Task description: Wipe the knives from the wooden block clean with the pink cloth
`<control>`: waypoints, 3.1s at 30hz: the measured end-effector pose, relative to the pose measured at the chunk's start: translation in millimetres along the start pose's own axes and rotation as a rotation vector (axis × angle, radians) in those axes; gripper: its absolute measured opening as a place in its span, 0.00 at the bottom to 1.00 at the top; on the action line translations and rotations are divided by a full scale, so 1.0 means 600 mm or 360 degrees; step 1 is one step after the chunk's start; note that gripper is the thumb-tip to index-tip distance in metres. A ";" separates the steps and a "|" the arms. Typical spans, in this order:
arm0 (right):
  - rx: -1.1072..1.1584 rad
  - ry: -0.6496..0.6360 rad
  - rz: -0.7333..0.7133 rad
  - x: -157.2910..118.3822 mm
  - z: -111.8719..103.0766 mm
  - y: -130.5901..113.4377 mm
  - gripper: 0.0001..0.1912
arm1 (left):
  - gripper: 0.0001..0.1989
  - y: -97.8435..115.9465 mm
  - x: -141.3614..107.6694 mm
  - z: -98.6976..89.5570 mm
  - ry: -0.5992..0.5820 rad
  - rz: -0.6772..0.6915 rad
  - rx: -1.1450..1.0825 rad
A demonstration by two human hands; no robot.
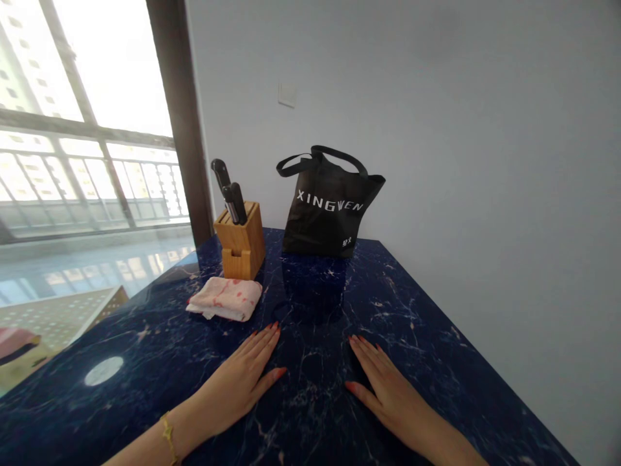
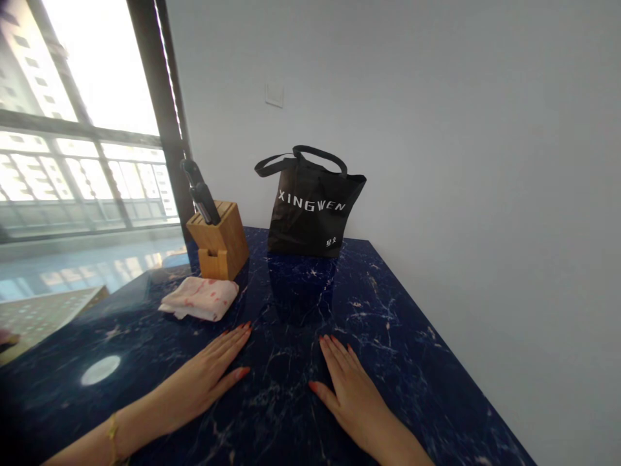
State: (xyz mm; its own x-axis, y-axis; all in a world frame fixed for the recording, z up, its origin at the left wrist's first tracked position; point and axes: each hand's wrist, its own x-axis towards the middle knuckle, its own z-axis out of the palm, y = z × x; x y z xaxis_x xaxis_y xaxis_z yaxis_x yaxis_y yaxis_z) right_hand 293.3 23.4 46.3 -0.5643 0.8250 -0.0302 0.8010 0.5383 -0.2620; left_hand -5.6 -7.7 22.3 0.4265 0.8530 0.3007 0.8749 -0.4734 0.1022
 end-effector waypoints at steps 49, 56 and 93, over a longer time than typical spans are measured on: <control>0.0013 0.0019 0.0004 -0.004 -0.002 0.000 0.34 | 0.29 0.000 -0.002 0.003 -0.0018 0.0040 0.0162; 0.0001 0.0025 0.0000 -0.003 0.000 0.001 0.34 | 0.30 -0.003 -0.004 0.006 0.0006 0.0047 0.0149; 0.0014 0.0018 0.0017 -0.004 -0.002 -0.003 0.33 | 0.29 0.002 -0.002 0.002 -0.0027 0.0009 0.0106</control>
State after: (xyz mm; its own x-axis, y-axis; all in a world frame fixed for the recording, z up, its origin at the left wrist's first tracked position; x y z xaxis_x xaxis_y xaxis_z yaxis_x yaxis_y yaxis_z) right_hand 293.6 20.6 48.2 -0.5536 0.8325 -0.0221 0.8050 0.5281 -0.2703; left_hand -4.9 -9.1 20.6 0.4349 0.8543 0.2847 0.8855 -0.4632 0.0370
